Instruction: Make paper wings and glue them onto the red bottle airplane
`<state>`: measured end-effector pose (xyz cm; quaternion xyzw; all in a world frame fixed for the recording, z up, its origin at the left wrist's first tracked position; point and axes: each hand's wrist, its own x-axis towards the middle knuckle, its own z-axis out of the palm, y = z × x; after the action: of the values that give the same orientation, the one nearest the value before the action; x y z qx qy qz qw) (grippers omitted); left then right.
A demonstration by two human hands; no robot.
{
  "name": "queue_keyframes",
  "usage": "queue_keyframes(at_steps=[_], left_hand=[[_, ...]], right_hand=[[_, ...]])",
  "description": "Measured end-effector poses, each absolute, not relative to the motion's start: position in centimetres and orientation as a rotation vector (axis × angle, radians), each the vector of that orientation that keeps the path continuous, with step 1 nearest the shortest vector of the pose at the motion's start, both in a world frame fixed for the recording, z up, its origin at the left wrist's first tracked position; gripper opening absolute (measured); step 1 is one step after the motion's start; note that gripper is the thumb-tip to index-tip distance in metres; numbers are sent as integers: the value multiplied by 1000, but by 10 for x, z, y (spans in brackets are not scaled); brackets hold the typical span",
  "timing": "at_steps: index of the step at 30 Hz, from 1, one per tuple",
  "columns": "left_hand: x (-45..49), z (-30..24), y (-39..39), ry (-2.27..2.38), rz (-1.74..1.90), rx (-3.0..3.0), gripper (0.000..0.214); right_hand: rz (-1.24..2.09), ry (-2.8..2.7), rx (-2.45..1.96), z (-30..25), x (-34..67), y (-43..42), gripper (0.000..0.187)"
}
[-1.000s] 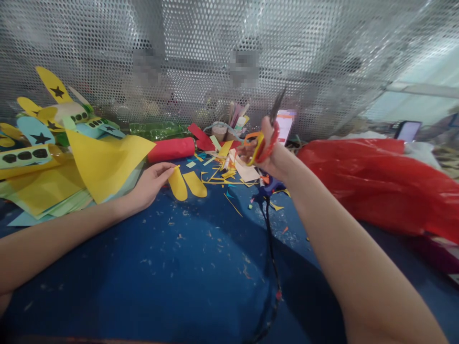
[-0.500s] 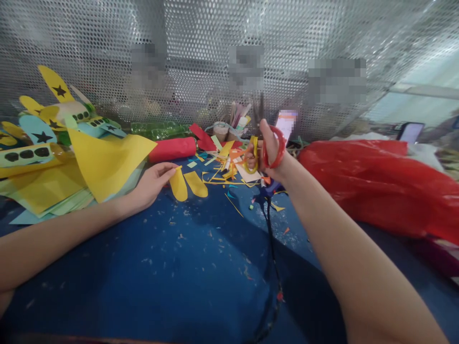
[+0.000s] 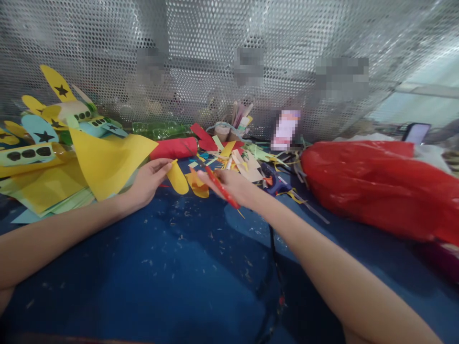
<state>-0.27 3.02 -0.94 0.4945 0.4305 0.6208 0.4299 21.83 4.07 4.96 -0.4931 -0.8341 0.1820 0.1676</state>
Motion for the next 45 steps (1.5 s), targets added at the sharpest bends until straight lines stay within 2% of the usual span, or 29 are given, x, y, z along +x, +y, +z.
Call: queue_keyframes(at_steps=[6,10,36,45], left_hand=[[-1,-7,33,966,1575,1195,16],[2,-4,32,927,1582,1155,14],[12,11,17,891,1483,1087,17],[13,15,18,823,1477,1025,12]], right_hand=[[77,-2615,-1627,48,210,21,57],[-16,-2638,-1668,50,206,16,59],[30,-2610,-1656,53,198,12,56],[184,-2470,-1558,46,201,14,54]])
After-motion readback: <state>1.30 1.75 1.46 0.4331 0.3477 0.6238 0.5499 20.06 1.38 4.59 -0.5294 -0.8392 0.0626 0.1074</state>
